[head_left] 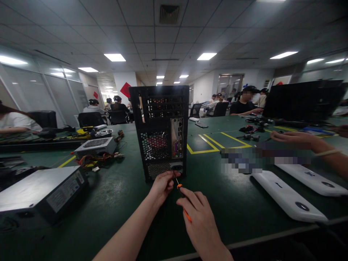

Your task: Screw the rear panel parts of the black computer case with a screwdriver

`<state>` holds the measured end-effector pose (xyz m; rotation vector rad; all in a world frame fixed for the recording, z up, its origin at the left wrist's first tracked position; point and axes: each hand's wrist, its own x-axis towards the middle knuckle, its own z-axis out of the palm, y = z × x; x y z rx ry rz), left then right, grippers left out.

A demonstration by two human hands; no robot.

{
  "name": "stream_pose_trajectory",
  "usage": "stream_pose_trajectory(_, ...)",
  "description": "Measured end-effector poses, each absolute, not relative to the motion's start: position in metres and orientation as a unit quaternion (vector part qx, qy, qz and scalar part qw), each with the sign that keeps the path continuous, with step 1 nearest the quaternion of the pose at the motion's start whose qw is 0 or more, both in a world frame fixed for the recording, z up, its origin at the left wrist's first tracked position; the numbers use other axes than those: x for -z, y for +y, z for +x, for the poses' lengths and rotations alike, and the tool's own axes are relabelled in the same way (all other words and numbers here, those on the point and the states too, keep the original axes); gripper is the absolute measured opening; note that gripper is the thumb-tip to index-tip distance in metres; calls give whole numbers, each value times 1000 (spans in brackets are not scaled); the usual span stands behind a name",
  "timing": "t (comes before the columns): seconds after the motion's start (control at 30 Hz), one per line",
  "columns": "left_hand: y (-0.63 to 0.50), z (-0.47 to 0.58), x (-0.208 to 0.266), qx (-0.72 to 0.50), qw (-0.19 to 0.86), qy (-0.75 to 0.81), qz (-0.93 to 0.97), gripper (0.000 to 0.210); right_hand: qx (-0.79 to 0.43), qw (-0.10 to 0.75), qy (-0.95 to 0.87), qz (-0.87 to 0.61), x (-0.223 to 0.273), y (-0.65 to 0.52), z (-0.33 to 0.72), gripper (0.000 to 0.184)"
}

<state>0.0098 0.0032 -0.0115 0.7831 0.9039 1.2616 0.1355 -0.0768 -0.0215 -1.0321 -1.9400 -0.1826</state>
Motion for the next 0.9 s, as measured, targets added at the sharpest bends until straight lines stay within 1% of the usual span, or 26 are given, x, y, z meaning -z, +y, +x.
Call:
stream_pose_trajectory(0.3,3,10,12,-557,639,400,349,13,59,461,-786,-408,23,-76,136,28)
stream_pose_trajectory(0.57,4,10,11,-549,635,407,361,17,87,464,-792,-388,26,-74,136,27)
stream_pose_trajectory(0.73,5,10,11,-558,640,397,349,14,43,427,-792,-434,15,-80,137,23)
stream_pose_trajectory(0.83,5,11,9,-559,642,398,343,12,7,445,-770,-457,13,-81,136,29)
stream_pose_trajectory(0.9,4,11,8,-556,642,402,342,10,8,460,-761,-458,14,-81,136,26)
